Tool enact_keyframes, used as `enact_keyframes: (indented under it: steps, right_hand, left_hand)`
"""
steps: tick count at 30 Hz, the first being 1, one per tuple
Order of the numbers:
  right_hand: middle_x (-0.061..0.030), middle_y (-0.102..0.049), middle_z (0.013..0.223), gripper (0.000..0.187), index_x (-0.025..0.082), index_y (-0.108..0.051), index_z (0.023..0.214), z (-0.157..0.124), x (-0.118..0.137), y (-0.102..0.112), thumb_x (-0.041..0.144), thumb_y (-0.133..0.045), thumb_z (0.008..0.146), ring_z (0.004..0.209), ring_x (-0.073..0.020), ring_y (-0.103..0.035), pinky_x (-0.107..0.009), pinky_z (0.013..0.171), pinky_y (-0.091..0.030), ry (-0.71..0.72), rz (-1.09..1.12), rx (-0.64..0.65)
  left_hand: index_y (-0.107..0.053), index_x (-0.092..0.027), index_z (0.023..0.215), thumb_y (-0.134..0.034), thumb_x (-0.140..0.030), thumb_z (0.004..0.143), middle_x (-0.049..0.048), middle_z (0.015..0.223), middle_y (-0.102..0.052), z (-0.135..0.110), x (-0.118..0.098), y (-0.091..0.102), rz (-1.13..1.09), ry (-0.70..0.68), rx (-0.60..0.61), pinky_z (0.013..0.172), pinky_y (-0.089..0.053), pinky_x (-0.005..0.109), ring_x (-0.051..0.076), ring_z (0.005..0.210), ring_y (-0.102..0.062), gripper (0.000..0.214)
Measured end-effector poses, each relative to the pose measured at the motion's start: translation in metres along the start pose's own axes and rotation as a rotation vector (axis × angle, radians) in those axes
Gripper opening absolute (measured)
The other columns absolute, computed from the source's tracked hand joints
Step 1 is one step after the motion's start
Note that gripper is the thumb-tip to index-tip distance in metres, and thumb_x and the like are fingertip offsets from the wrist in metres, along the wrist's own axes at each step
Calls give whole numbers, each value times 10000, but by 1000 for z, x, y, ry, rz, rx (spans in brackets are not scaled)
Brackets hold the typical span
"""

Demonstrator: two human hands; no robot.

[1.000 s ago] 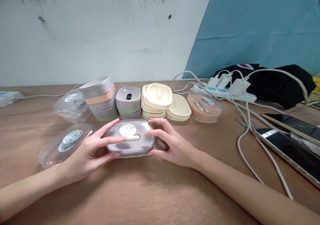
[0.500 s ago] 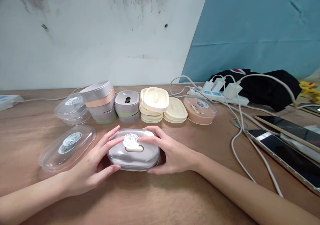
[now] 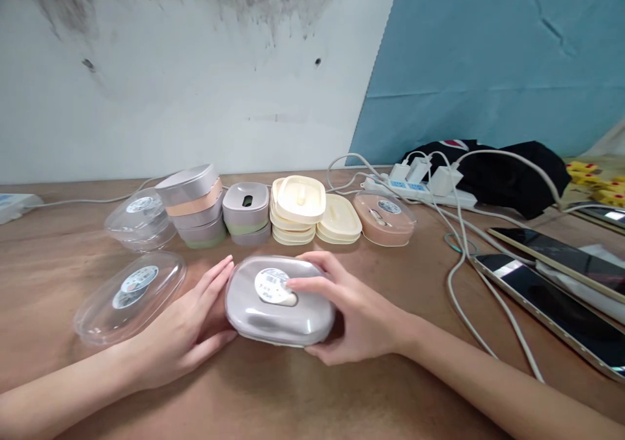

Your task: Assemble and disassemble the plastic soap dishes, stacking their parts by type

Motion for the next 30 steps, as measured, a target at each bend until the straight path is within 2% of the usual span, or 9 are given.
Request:
enact_keyframes:
  steps: [3, 6, 9, 15, 19, 23, 26, 28, 30]
  right_hand:
    - [-107, -363, 1267, 738, 306, -377, 1262, -14, -4, 39, 315, -727, 612, 1183, -347, -391, -484, 938, -412, -57, -153, -277]
    - [-76, -411, 1244, 664, 346, -374, 1298, -25, -20, 81, 412, -670, 707, 1163, -370, -392, -550, 959, -361, -305, -383, -647]
    - [-42, -434, 1202, 603, 380, -375, 1294, -32, -48, 101, 429, -639, 754, 1181, -369, -354, -562, 993, -324, -558, -551, -786]
    - [-50, -455, 1074, 631, 333, -443, 1216, -48, -115, 87, 456, -723, 664, 1200, -367, -341, -593, 986, -334, -645, -544, -680]
    - [-49, -448, 1118, 671, 350, -420, 1239, -53, -128, 85, 474, -723, 653, 1215, -391, -334, -655, 955, -339, -644, -538, -656]
    - [-21, -330, 1335, 711, 386, -369, 1286, -32, -93, 86, 431, -721, 670, 1279, -454, -193, -737, 998, -170, -546, -621, -694]
    - [8, -256, 1414, 605, 404, -309, 1324, -6, -43, 61, 326, -599, 799, 1335, -378, -129, -637, 1090, -100, -316, -568, -623]
    - [-42, -301, 1400, 567, 357, -291, 1346, 8, -13, 28, 241, -520, 841, 1324, -325, -235, -582, 1077, -236, -187, -393, -412]
    - [-104, -237, 1450, 622, 261, -247, 1393, 15, 7, -9, 278, -524, 836, 1352, -333, -173, -568, 1026, -328, -144, -286, -68]
  left_hand:
    - [-43, -177, 1433, -482, -280, 863, 180, 1480, -119, 1, -1, 0, 50, 2, 23, 1029, -365, 446, 306, 1304, -310, 727]
    - [-223, -117, 1394, -445, -303, 877, 207, 1458, -178, 4, -3, 1, 95, 12, 91, 1012, -379, 470, 320, 1298, -313, 592]
    - [-381, -101, 1317, -425, -304, 885, 208, 1431, -250, 6, -5, 2, 114, 8, 137, 1007, -381, 486, 323, 1290, -320, 479]
    - [-440, -130, 1279, -464, -312, 872, 183, 1403, -321, 5, -5, 4, 79, -1, 104, 1011, -384, 481, 313, 1272, -351, 446]
    - [-442, -147, 1276, -468, -318, 871, 165, 1382, -362, 3, -3, 1, 74, -22, 77, 1025, -370, 472, 299, 1273, -349, 440]
    - [-434, -165, 1282, -457, -334, 878, 146, 1391, -351, 3, -1, -2, 78, -28, 48, 1038, -357, 455, 283, 1279, -337, 439]
    - [-428, -148, 1292, -448, -345, 878, 155, 1400, -340, 5, -1, -1, 91, -19, 94, 1047, -341, 459, 282, 1293, -319, 459]
    - [-396, -138, 1324, -432, -357, 884, 164, 1423, -308, 7, -2, 0, 105, -7, 146, 1055, -315, 484, 290, 1313, -288, 493]
    - [-358, -134, 1353, -418, -366, 890, 167, 1442, -273, 8, -2, 1, 111, 4, 180, 1064, -286, 504, 293, 1330, -255, 521]
Point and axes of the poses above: each hand's wrist, its own z-axis towards the middle knuckle, its own y-axis out of the back of the hand, x = y × z, the point moved 3 cm from there along z, towards the middle knuckle
